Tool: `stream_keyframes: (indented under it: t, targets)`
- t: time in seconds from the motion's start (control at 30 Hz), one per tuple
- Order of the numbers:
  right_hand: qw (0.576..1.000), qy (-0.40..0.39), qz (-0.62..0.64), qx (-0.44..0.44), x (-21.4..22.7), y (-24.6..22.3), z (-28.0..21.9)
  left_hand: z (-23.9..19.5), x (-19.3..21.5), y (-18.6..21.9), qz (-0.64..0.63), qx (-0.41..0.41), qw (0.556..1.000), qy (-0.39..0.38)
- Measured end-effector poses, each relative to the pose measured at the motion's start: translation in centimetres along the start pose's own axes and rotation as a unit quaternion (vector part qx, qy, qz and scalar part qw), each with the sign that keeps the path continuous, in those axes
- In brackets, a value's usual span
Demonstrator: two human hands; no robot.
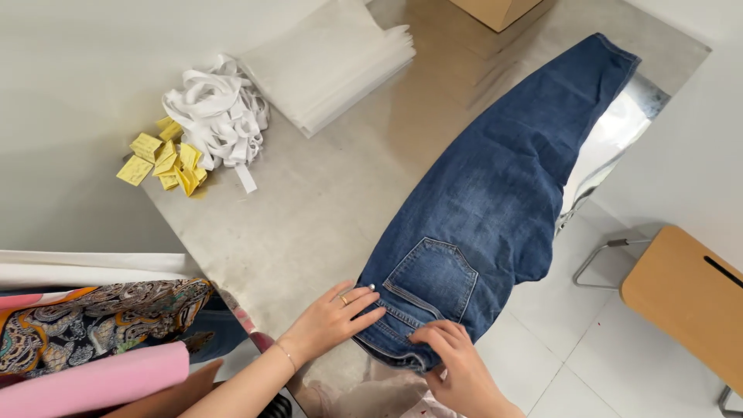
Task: The person picks up a brown shirt and a green shirt from a table, places them on hangers, and hangs them on a clothing rack. They then take a pair of jeans from the rack, fold them on a table, and place the folded jeans back on the table.
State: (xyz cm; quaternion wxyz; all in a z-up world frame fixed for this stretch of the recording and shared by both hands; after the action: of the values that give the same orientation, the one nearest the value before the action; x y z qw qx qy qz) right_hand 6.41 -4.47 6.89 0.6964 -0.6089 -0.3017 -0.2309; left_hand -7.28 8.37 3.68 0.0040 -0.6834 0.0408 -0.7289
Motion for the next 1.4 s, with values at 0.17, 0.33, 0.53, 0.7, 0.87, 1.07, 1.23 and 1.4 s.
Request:
stream_keyframes:
  t: [0.17, 0.33, 0.53, 0.7, 0.87, 1.07, 1.23, 1.4]
  targets:
    - [0.976, -0.06, -0.205, -0.05, -5.3, -0.7, -0.5, 1.4, -3.2, -3.0, -0.261, -0.027, 0.964, -0.029]
    - [0.992, 0.05, -0.073, -0.091, -3.2, 0.5, -0.5, 3.3, -1.7, -8.1, -0.346, 0.157, 0.895, -0.235]
    - [0.915, 0.109, 0.168, -0.351, -1.4, 8.4, -2.9, 5.4, -2.5, -8.0, -0.522, 0.281, 0.78, -0.198]
    - [0.937, 0.146, -0.068, -0.309, 1.7, 4.7, -0.5, 6.4, -4.5, -8.2, -0.5, 0.385, 0.749, -0.2]
    - [0.9, 0.049, -0.43, -0.051, -1.6, -2.4, 2.9, 7.0, -5.2, -9.0, -0.537, 0.418, 0.664, -0.31]
    - [0.905, 0.073, -0.414, -0.055, -1.3, 0.7, 1.6, 6.6, -5.0, -9.3, -0.496, 0.428, 0.728, -0.2]
    - [0.965, 0.038, -0.258, -0.032, -0.3, 3.0, 1.9, 6.3, 1.9, -5.9, -0.265, 0.152, 0.952, -0.034]
    - [0.992, -0.021, -0.073, -0.103, 1.5, 5.3, 2.3, 7.7, -0.3, -2.2, -0.065, -0.009, 0.996, -0.063]
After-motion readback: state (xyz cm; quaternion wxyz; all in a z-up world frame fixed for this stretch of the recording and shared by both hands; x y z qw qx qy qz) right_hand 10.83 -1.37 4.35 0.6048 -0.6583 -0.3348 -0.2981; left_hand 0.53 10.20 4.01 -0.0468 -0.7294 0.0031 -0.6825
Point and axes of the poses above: each hand's wrist, its own z-axis towards the middle knuckle, its own x-axis out of the back of the hand, y = z × x, the point moved 8 cm from there along z, towards the middle knuckle, and after that the axes turned 15 degrees about -y, right-handed, at the moved point
